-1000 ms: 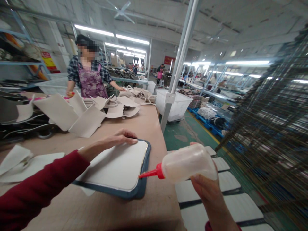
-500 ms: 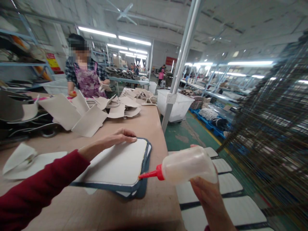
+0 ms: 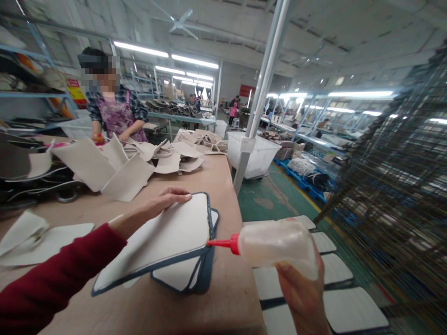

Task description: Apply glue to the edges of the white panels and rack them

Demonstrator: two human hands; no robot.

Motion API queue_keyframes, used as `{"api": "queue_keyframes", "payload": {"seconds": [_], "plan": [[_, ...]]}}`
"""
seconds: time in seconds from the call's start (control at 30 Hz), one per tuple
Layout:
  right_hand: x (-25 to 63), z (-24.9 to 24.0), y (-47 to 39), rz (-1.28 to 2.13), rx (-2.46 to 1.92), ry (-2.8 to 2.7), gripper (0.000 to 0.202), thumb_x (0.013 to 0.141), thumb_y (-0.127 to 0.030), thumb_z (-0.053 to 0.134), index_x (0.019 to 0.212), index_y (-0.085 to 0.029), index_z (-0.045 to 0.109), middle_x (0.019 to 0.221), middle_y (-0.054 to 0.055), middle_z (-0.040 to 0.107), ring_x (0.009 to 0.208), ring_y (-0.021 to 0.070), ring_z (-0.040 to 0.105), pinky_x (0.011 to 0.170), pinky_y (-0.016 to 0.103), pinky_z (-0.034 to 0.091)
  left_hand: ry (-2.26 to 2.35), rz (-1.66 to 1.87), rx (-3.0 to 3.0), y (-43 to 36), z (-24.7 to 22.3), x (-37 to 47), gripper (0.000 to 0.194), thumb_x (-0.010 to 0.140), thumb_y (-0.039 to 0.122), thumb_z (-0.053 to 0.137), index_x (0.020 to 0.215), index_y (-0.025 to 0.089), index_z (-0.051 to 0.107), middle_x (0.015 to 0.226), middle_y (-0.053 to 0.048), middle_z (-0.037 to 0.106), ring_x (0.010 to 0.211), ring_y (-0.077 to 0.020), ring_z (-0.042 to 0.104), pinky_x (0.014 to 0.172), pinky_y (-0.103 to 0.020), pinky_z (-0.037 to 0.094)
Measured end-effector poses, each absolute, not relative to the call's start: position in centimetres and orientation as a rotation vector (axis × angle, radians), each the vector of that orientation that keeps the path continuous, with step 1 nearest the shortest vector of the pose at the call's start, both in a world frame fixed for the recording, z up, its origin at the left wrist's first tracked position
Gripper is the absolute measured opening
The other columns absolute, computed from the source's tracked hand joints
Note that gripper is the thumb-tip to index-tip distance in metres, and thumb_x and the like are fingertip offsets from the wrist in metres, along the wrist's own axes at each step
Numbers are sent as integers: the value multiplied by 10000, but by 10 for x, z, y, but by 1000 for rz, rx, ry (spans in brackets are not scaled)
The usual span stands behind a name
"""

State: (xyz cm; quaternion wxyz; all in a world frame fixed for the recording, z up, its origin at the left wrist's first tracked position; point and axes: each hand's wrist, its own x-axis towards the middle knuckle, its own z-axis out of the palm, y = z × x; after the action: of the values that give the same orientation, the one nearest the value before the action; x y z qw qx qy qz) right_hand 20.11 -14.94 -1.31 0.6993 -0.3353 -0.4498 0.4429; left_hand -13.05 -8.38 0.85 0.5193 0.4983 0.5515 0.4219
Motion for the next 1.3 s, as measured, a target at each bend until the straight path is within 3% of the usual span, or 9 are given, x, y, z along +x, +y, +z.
{"api": "queue_keyframes", "payload": {"seconds": [0.23,0.37,0.47,0.57,0.73,0.83,1.0,1.13,1.3], "plan": [[191,-12,-154,822,-692,-984,616,648,-200,781,1233,-261,596,1140,55,681,872,225,684,752,315,564,1355,1147,1036,-81,5,-129,240,608,368,750,714,160,694,614,-23,668,508,-156,562,482,-250,388],[183,-30,-154,825,-687,-1017,625,646,-192,777,1241,-244,594,1099,82,691,878,252,683,723,343,571,1376,1212,972,-77,4,-126,219,601,343,755,698,162,679,605,-17,655,520,-151,554,489,-244,378],[173,-31,-153,941,-615,-1049,572,670,-223,750,1223,-259,608,1070,84,701,961,291,667,794,424,564,1384,1264,945,-74,0,-126,272,585,363,772,734,156,677,622,-14,656,535,-147,555,507,-240,391],[166,-7,-144,933,-554,-944,465,718,-321,706,1176,-290,631,1076,65,700,1085,313,616,909,526,509,1404,1316,974,-73,-8,-128,351,570,431,787,740,151,659,613,2,635,515,-125,527,492,-224,378],[179,43,-112,821,-531,-850,482,579,-293,781,1050,-306,679,1154,26,674,1192,311,538,971,535,474,1388,1254,1020,-74,-18,-135,427,608,541,758,704,173,563,538,55,527,433,-78,427,388,-181,255],[188,52,-92,876,-522,-870,430,551,-303,790,971,-306,697,1127,29,684,1153,314,561,953,526,486,1334,1218,959,-79,-19,-136,432,615,538,764,742,178,562,536,64,516,422,-71,428,371,-168,260],[191,44,-77,899,-525,-965,414,582,-295,796,983,-296,690,1040,29,709,1062,301,616,997,560,427,1199,1217,784,-94,-24,-130,413,610,468,795,801,165,589,622,12,627,518,-119,571,466,-202,439],[188,41,-73,890,-524,-1007,388,586,-294,810,955,-268,691,934,22,722,973,266,650,1005,535,425,1211,1250,744,-103,-33,-125,425,612,479,796,814,171,584,646,5,655,525,-130,586,465,-210,443],[183,45,-65,897,-519,-1042,425,561,-287,832,959,-273,684,836,6,714,891,247,662,893,505,519,1181,1270,768,-103,-31,-124,447,601,500,806,800,170,580,654,14,653,528,-115,576,473,-199,439]]}}
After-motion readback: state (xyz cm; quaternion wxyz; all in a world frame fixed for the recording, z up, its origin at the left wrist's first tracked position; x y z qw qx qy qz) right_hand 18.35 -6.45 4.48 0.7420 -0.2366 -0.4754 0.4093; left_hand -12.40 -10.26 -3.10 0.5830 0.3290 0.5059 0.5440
